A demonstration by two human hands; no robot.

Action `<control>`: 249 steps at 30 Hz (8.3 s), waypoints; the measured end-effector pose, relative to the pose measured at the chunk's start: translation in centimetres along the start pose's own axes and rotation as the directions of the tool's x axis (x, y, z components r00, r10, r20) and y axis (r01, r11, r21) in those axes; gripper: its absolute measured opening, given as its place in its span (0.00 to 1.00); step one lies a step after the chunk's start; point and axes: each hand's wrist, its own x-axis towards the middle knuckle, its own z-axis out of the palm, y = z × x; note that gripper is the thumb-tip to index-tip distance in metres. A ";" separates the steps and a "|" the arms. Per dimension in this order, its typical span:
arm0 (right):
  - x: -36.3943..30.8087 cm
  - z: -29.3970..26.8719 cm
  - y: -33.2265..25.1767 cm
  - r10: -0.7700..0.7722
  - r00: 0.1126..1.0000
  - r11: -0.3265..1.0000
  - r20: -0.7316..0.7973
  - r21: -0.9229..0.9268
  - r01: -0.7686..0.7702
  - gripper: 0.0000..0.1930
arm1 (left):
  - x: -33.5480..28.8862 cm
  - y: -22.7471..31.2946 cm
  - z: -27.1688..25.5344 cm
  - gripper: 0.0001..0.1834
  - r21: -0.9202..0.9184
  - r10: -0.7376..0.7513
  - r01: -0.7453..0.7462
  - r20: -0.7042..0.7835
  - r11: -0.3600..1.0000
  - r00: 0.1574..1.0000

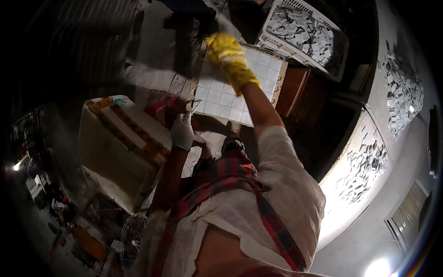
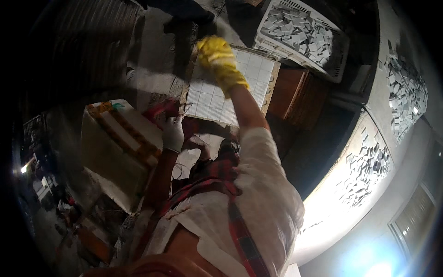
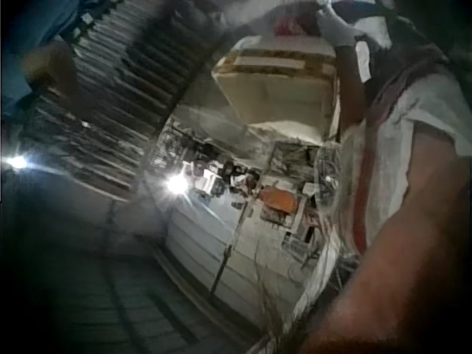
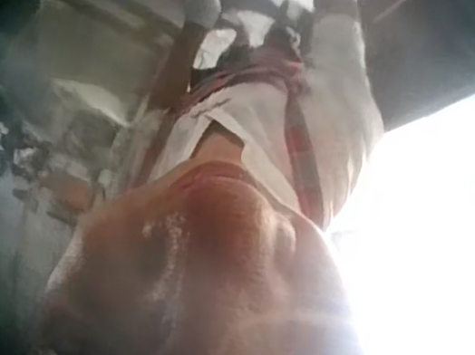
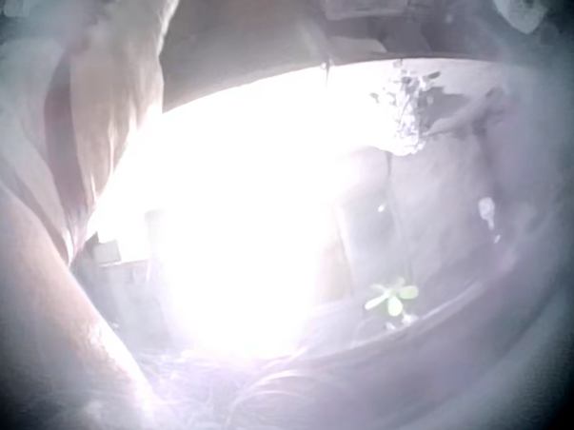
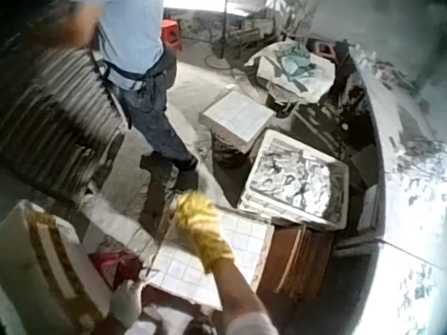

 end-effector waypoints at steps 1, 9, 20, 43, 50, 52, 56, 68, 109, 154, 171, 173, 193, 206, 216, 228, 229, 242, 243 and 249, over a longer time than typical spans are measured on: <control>1.7 0.0 0.3 0.094 0.980 0.995 -0.174 -0.012 -0.098 0.14 | -0.4 -0.1 0.4 0.19 0.006 -0.012 0.012 -0.023 1.000 1.000; -7.9 -2.2 4.1 -0.220 0.964 0.975 0.150 -0.004 0.223 0.13 | 0.4 -1.8 1.7 0.17 -0.003 0.114 -0.114 -0.052 0.993 0.992; -16.8 2.0 -4.2 0.066 0.979 0.990 0.190 0.113 -0.089 0.15 | -6.0 -3.1 4.4 0.20 -0.848 -0.317 0.508 0.445 0.151 0.838; -16.4 -7.0 4.5 0.318 0.942 0.946 0.107 -0.100 -0.308 0.27 | -8.4 -0.7 1.0 0.22 -0.816 -0.313 0.527 0.450 0.236 0.836; -2.5 2.0 6.5 0.125 0.991 0.987 -0.043 -0.095 -0.129 0.29 | -9.8 0.6 -4.3 0.17 -0.842 -0.488 0.312 0.068 0.440 0.870; -0.5 4.3 3.0 0.047 0.999 0.999 -0.017 -0.017 -0.047 0.28 | -9.8 -1.4 -7.0 0.15 -0.585 -0.429 0.154 -0.366 0.796 0.826; -1.1 1.9 -6.4 -0.139 0.970 0.956 0.198 0.281 0.080 0.23 | -12.2 -8.5 -11.7 0.14 -0.713 -0.709 0.276 -0.421 0.644 0.566; -12.7 -4.4 -2.2 0.042 0.956 0.956 0.292 -0.289 0.046 0.24 | -17.0 -29.4 -5.2 0.17 -0.284 -0.846 0.833 0.116 0.474 0.521; -4.5 3.1 -48.6 -0.480 0.034 0.531 0.876 0.260 0.807 0.18 | -22.0 -29.5 -3.0 0.17 -0.189 -0.725 0.783 0.300 0.593 0.621; 4.6 -3.7 -54.3 -0.662 0.562 0.728 0.495 0.245 0.641 0.22 | -35.2 -19.1 -9.8 0.20 -0.902 -0.907 -0.103 -0.422 0.418 0.010; 14.1 -14.1 -45.2 -0.919 0.390 0.392 0.059 0.016 0.920 0.25 | -32.6 -22.9 -9.3 0.15 -0.944 -0.914 -0.020 -0.323 0.329 0.245; 14.3 -18.7 -41.3 -0.887 0.461 0.461 0.014 0.053 0.886 0.25 | -31.6 -21.1 -13.3 0.17 -0.997 -0.870 -0.073 -0.022 -0.016 0.493; -17.6 -22.7 -2.7 0.453 0.744 -0.057 0.491 0.849 -0.525 0.28 | -2.2 -4.0 -5.9 0.17 -0.902 0.226 0.228 0.324 0.366 0.919; -16.6 -10.6 4.4 0.542 0.532 -0.182 0.651 0.708 -0.682 0.21 | 9.6 -4.2 -0.2 0.11 -0.729 -0.069 0.379 0.417 0.570 0.906; -16.4 -7.7 5.4 0.580 0.554 -0.177 0.598 0.756 -0.630 0.16 | 10.7 -3.6 0.5 0.09 -0.812 -0.104 0.463 0.458 0.355 0.883; -15.6 -7.9 4.3 0.524 0.655 -0.186 0.544 0.824 -0.536 0.15 | 10.8 -4.6 1.9 0.10 -0.804 -0.089 0.460 0.463 0.376 0.882; -15.4 -8.3 4.2 0.521 0.641 -0.170 0.563 0.805 -0.568 0.15 | 10.7 -4.4 2.1 0.11 -0.811 -0.092 0.464 0.464 0.356 0.881; -14.4 -10.1 2.6 0.557 0.614 -0.104 0.560 0.780 -0.617 0.17 | 4.0 -5.5 2.9 0.16 -0.356 0.023 -0.123 -0.273 0.927 0.962; -14.9 -9.3 3.3 0.583 0.591 -0.083 0.558 0.764 -0.640 0.16 | 3.4 -5.1 2.6 0.16 -0.272 0.089 -0.158 -0.249 0.949 0.964; -15.0 -8.9 3.6 0.606 0.543 -0.161 0.581 0.758 -0.632 0.14 | -0.2 -2.8 0.5 0.17 0.122 0.199 -0.201 0.025 0.972 0.980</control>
